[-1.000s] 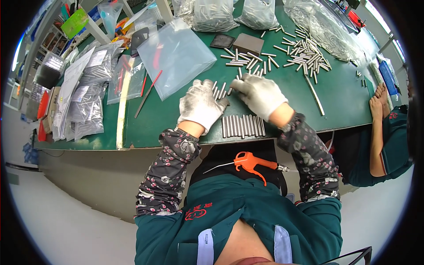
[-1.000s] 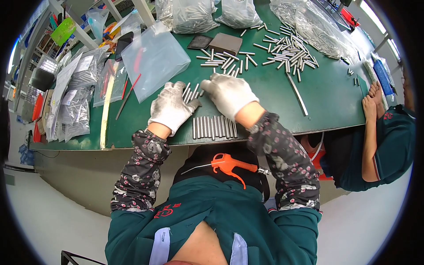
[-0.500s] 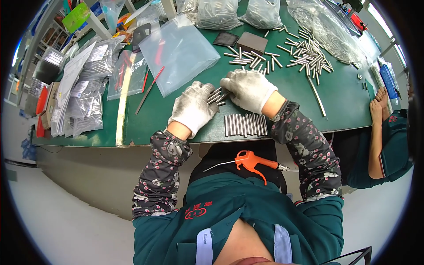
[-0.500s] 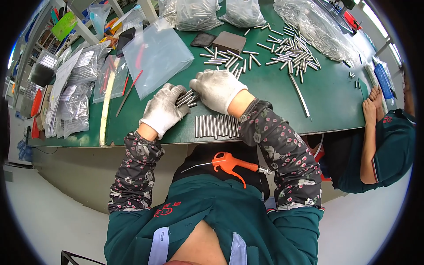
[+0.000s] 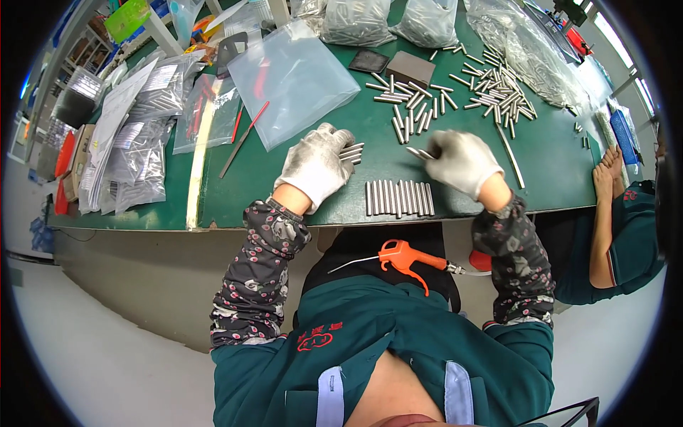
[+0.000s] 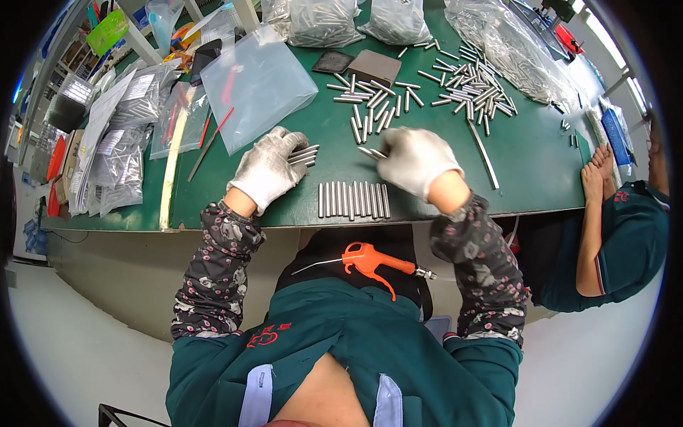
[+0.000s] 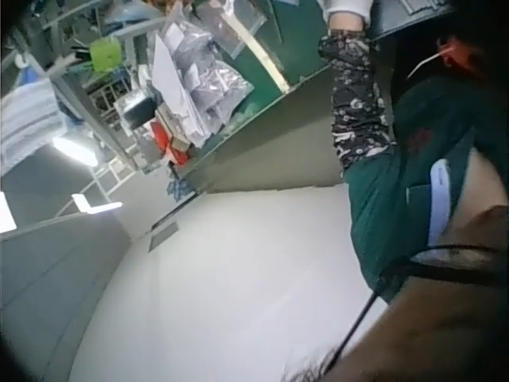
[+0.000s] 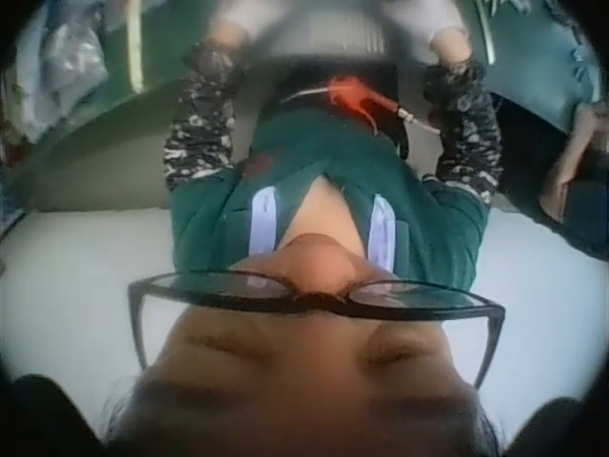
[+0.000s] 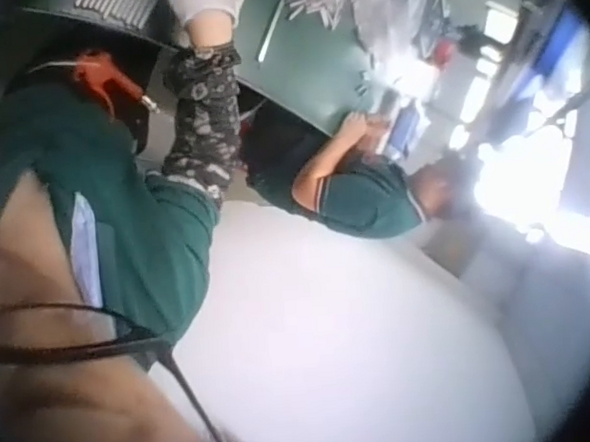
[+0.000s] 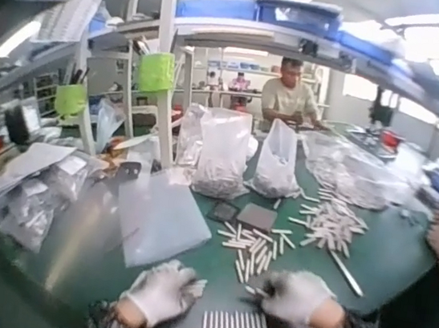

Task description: The worker aligns small metal rods on the workbench into neat rows and then bundles them together.

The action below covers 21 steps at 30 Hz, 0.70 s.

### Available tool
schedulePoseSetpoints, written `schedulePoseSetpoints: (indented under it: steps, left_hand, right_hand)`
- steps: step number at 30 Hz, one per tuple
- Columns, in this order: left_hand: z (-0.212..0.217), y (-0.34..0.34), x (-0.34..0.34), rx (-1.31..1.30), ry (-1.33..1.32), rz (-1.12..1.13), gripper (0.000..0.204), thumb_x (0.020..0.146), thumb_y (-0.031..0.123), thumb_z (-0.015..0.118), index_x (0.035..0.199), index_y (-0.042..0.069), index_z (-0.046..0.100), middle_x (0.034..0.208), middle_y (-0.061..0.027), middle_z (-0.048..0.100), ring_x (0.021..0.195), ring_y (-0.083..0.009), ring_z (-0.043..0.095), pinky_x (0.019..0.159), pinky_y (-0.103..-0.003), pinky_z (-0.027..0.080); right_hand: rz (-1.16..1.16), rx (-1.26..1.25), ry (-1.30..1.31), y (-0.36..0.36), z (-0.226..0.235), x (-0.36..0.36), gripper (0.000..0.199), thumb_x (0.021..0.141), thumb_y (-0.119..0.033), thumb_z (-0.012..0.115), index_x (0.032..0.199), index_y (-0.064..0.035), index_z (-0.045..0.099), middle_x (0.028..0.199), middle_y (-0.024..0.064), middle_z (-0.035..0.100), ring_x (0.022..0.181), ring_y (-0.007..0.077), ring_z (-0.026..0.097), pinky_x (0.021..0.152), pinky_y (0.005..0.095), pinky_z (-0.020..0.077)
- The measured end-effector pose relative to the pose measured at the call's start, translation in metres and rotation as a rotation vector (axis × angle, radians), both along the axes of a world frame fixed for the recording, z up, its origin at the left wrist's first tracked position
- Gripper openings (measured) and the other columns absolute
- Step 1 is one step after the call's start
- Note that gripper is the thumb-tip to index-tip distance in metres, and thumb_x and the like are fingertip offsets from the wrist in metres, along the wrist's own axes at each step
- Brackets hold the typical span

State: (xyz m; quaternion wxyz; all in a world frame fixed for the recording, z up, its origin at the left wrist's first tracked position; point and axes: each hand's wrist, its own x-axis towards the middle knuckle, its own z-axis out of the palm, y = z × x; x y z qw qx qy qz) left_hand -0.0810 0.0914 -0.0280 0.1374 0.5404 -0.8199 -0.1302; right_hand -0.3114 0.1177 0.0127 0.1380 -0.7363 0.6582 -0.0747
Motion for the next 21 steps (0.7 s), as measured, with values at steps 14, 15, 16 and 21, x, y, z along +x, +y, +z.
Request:
schedulePoseSetpoints:
  steps: [14,15,16,21]
  left_hand:
    - [0.013,0.038,0.0,0.013,-0.147,0.143,0.033,0.074,0.033,0.061,0.091,0.005,0.059,0.087,-0.0159,0.063,0.082,-0.0324,0.064,0.073,-0.041,0.051]
    - [0.013,0.041,-0.001,0.042,-0.147,0.156,0.036,0.073,0.036,0.063,0.093,0.006,0.06,0.086,-0.0144,0.064,0.082,-0.0318,0.064,0.073,-0.041,0.051]
    - [0.014,0.042,-0.001,0.071,-0.147,0.169,0.04,0.071,0.038,0.066,0.096,0.008,0.06,0.086,-0.0128,0.065,0.082,-0.0311,0.064,0.072,-0.041,0.051]
    - [0.018,0.043,0.011,-0.04,-0.025,-0.117,0.061,0.059,0.028,0.076,0.114,0.01,0.059,0.114,-0.0126,0.051,0.1,-0.0311,0.053,0.085,-0.038,0.046]
  right_hand:
    - [-0.114,-0.139,0.093,0.041,-0.029,-0.032,0.021,0.077,-0.022,0.06,0.094,-0.0098,0.059,0.08,0.014,0.064,0.076,0.0333,0.062,0.069,0.044,0.0488]
    - [-0.104,-0.175,0.083,0.041,-0.035,-0.034,0.02,0.077,-0.022,0.059,0.094,-0.0097,0.059,0.081,0.0143,0.062,0.076,0.0342,0.061,0.069,0.0445,0.0486]
    - [-0.095,-0.211,0.073,0.041,-0.037,-0.035,0.02,0.078,-0.021,0.059,0.094,-0.0097,0.059,0.083,0.0145,0.061,0.076,0.0351,0.06,0.069,0.0449,0.0485]
    - [-0.022,-0.216,-0.079,0.046,-0.034,-0.034,0.025,0.079,-0.021,0.058,0.102,-0.0099,0.059,0.092,0.0174,0.057,0.079,0.0365,0.059,0.072,0.0446,0.0483]
